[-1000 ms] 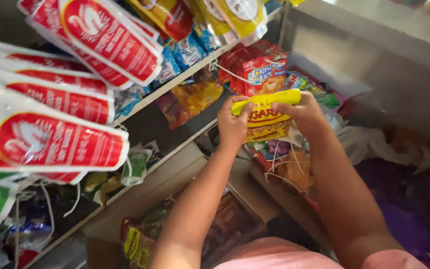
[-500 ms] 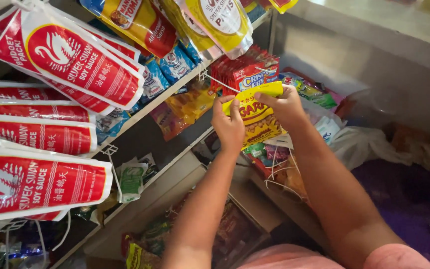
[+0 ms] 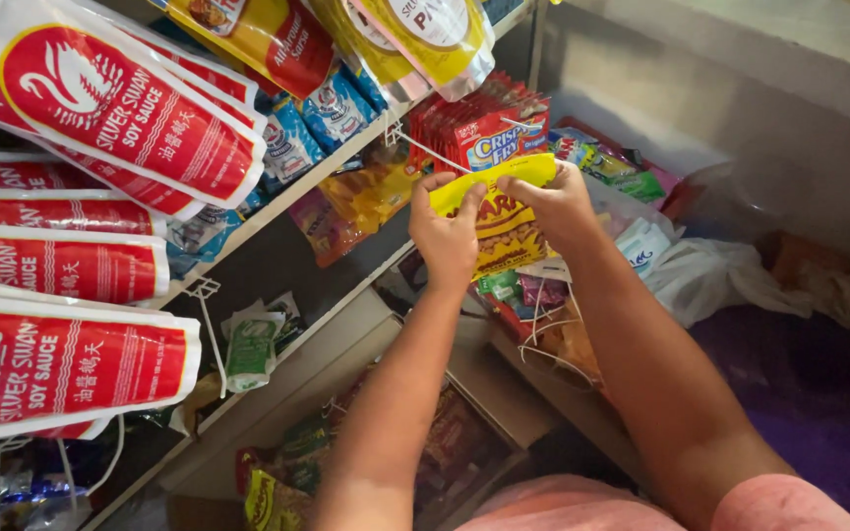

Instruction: Restocking snack packets from a cardboard box onto store shelves.

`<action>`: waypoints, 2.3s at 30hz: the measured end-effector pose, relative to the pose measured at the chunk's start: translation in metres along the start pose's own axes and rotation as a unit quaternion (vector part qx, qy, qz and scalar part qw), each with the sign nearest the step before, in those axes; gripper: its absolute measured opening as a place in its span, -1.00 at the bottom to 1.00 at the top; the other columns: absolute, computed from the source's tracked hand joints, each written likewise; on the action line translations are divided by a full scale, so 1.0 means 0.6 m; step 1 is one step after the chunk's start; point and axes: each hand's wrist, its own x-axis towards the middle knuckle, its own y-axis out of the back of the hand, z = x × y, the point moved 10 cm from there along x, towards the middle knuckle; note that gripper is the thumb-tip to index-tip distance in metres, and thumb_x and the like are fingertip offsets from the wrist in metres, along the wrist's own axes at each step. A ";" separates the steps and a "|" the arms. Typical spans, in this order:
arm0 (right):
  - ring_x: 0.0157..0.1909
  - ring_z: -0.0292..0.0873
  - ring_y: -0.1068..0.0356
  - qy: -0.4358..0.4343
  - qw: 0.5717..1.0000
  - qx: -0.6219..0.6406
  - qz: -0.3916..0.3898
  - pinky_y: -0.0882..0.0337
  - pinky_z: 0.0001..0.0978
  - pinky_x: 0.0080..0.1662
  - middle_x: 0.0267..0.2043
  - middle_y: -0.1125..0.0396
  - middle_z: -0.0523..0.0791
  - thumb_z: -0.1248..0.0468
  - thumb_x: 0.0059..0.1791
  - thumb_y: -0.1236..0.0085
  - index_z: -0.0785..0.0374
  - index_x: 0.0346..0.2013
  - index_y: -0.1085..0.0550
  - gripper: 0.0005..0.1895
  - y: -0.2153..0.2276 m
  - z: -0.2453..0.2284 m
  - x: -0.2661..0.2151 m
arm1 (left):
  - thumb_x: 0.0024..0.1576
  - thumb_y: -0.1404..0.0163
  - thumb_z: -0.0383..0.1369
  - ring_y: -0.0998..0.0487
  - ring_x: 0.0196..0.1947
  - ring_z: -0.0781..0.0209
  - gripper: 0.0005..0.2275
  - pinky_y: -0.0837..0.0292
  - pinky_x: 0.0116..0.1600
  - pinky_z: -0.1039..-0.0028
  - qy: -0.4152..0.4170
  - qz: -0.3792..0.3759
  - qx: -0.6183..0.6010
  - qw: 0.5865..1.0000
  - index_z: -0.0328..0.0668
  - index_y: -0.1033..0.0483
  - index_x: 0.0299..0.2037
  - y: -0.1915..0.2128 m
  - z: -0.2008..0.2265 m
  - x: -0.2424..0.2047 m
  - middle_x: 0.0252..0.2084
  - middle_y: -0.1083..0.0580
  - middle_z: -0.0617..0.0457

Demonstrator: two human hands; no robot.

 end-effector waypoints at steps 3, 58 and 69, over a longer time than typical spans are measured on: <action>-0.23 -0.28 -0.53 -0.011 1.000 0.021 0.013 -0.54 -0.37 -0.14 -0.20 -0.54 -0.13 0.41 -0.06 -0.30 0.32 -0.18 -0.57 -0.83 -0.006 -0.003 -0.002 | 0.11 -0.24 -0.52 -0.56 -0.23 0.33 -0.74 -0.53 -0.11 0.49 0.001 0.021 0.030 0.999 -0.29 -0.41 -0.08 0.002 -0.006 0.001 -0.20 -0.52 0.05; -0.23 -0.07 -0.47 0.014 0.888 -0.402 -0.221 -0.47 -0.19 -0.21 -0.02 -0.48 -0.01 0.34 0.09 -0.08 0.09 0.12 -0.59 -0.68 -0.300 0.484 -0.401 | 0.14 -0.07 -0.32 -0.58 -0.25 -0.24 -0.80 -0.46 -0.26 -0.02 0.383 -0.005 0.585 0.715 0.06 -0.57 -0.03 0.780 -0.207 -0.442 -0.17 -0.57 -0.14; -0.03 -0.03 -0.49 -0.329 0.750 -0.452 -0.353 -0.51 -0.03 0.01 0.14 -0.42 -0.07 0.31 0.06 0.00 0.10 0.13 -0.52 -0.66 -0.400 0.682 -0.648 | 0.11 -0.13 -0.31 -0.11 0.38 -0.32 -0.39 -0.20 0.20 -0.19 0.344 -0.117 0.716 0.596 0.13 -0.25 0.42 0.867 -0.259 -0.614 0.43 -0.11 -0.17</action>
